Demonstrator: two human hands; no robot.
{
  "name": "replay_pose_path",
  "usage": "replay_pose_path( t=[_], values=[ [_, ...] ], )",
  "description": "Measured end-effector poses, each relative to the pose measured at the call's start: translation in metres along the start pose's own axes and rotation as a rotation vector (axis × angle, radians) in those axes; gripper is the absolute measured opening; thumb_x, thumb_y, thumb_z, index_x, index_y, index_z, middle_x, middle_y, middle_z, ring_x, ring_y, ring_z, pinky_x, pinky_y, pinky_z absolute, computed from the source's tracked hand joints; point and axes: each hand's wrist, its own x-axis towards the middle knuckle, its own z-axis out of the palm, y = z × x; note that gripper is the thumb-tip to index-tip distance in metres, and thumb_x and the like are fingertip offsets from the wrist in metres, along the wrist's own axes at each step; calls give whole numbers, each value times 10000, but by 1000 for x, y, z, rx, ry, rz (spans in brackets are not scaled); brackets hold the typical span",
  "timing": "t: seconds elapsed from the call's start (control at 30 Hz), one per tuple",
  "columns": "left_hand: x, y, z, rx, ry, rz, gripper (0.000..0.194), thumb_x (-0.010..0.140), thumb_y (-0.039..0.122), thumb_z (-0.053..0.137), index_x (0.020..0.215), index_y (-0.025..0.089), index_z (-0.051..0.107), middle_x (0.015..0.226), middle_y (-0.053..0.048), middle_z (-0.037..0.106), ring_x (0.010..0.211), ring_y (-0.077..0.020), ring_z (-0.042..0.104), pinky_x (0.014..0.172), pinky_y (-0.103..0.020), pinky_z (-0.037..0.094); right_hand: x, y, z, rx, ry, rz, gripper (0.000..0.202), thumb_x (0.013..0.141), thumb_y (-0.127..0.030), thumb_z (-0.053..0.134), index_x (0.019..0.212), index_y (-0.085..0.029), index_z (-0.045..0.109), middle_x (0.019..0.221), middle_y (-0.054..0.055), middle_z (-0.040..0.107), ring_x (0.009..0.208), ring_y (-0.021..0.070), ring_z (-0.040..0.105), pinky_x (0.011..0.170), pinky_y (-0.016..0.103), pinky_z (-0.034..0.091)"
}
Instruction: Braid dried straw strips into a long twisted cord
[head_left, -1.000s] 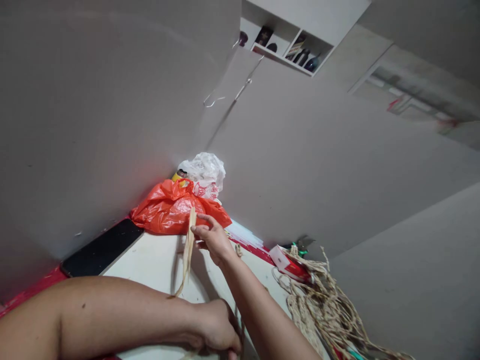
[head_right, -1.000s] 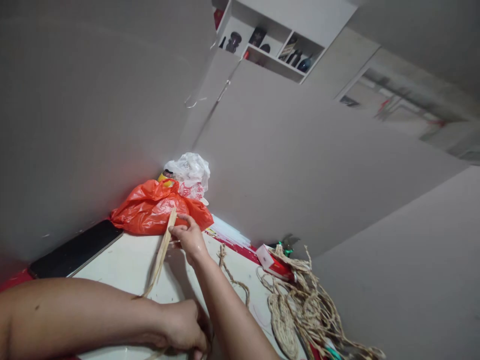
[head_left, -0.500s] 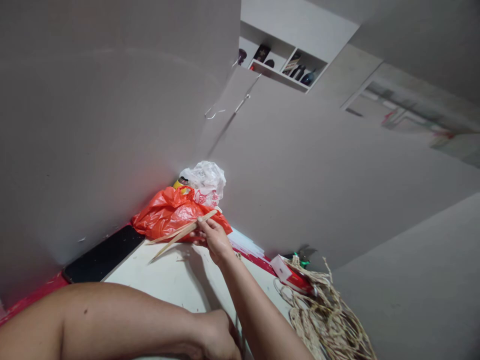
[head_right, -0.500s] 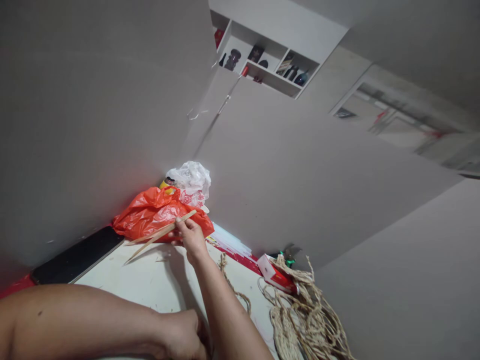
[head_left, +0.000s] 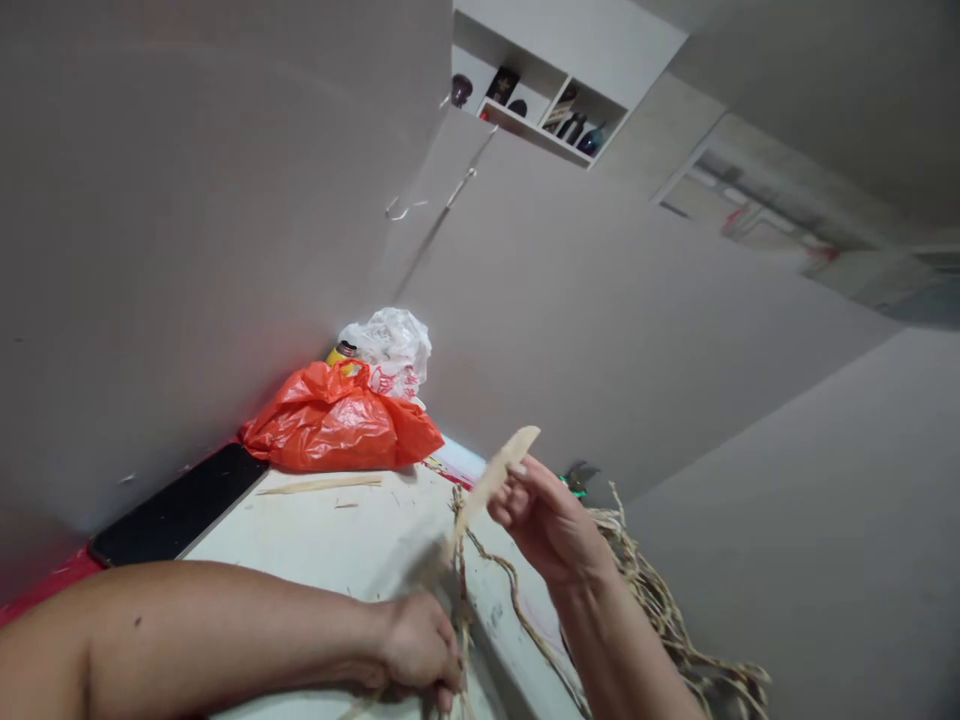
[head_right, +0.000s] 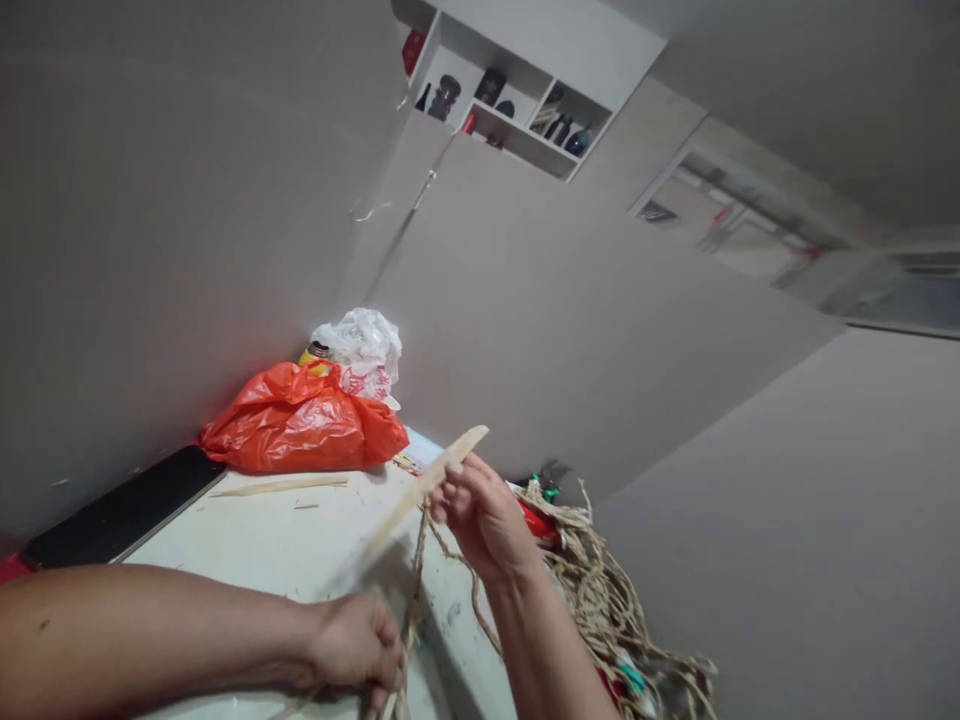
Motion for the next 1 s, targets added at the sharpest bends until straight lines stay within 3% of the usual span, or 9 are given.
replay_pose_path(
  t=[0.07, 0.1, 0.23, 0.3, 0.4, 0.53, 0.63, 0.87, 1.0],
  values=[
    [1, -1, 0, -9, -4, 42, 82, 551, 117, 507, 491, 159, 545, 385, 45, 484, 258, -56, 231, 346, -234, 134, -38, 2, -15, -10, -60, 126, 221, 688, -208, 700, 883, -184, 600, 509, -56, 539, 344, 56, 451, 357, 154, 383],
    [1, -2, 1, -23, -5, 59, 93, 554, 118, 489, 522, 152, 570, 400, 37, 501, 265, -56, 240, 354, -231, 136, -56, 9, -22, -5, -85, 198, 313, 665, -204, 713, 955, -183, 599, 545, -39, 575, 370, 71, 493, 388, 168, 413],
    [3, -8, 7, -123, 76, 109, 116, 596, 173, 477, 615, 144, 588, 445, 25, 536, 315, -57, 294, 381, -207, 179, -118, 56, -39, 62, -168, 484, 393, 583, -206, 751, 938, -120, 609, 644, 34, 653, 558, 127, 629, 531, 187, 468],
    [1, -8, 9, -169, 96, 102, 113, 614, 197, 468, 660, 159, 564, 452, 39, 518, 322, -53, 287, 379, -197, 170, -134, 78, -41, 56, -226, 592, 398, 583, -220, 752, 930, -99, 601, 596, 27, 643, 478, 94, 594, 477, 151, 432],
    [-3, -5, 9, -229, 38, 92, 126, 622, 198, 452, 726, 187, 522, 448, 65, 459, 325, -52, 258, 360, -196, 117, -141, 95, -37, -31, -309, 698, 321, 700, -271, 664, 953, -105, 560, 570, 27, 649, 338, 59, 510, 359, 120, 359],
    [-4, 2, 6, -303, 49, 111, 38, 667, 208, 471, 684, 209, 437, 395, 103, 300, 325, -45, 154, 347, -202, 72, -141, 96, -35, -114, -198, 659, 224, 764, -340, 566, 848, -148, 488, 551, 21, 653, 320, 71, 513, 307, 112, 320],
    [-3, 5, 4, -356, 66, 89, 101, 701, 229, 481, 674, 220, 384, 381, 116, 231, 331, -46, 102, 353, -206, 39, -145, 97, -35, -195, -101, 599, 259, 798, -420, 513, 776, -172, 440, 514, 0, 631, 291, 64, 475, 279, 116, 273],
    [0, 6, 6, -361, 112, 91, 112, 710, 213, 500, 673, 210, 394, 403, 109, 265, 332, -38, 127, 356, -198, 36, -146, 103, -24, -503, -22, 520, 200, 776, -343, 496, 671, -177, 459, 455, -46, 545, 279, 50, 396, 283, 139, 247],
    [1, 2, 14, -318, 185, 101, 123, 737, 245, 506, 670, 205, 410, 403, 97, 320, 320, -45, 191, 344, -197, 84, -143, 102, -19, -575, 17, 348, 172, 734, -259, 539, 605, -166, 473, 452, -67, 445, 364, 45, 392, 355, 148, 274]
  ],
)
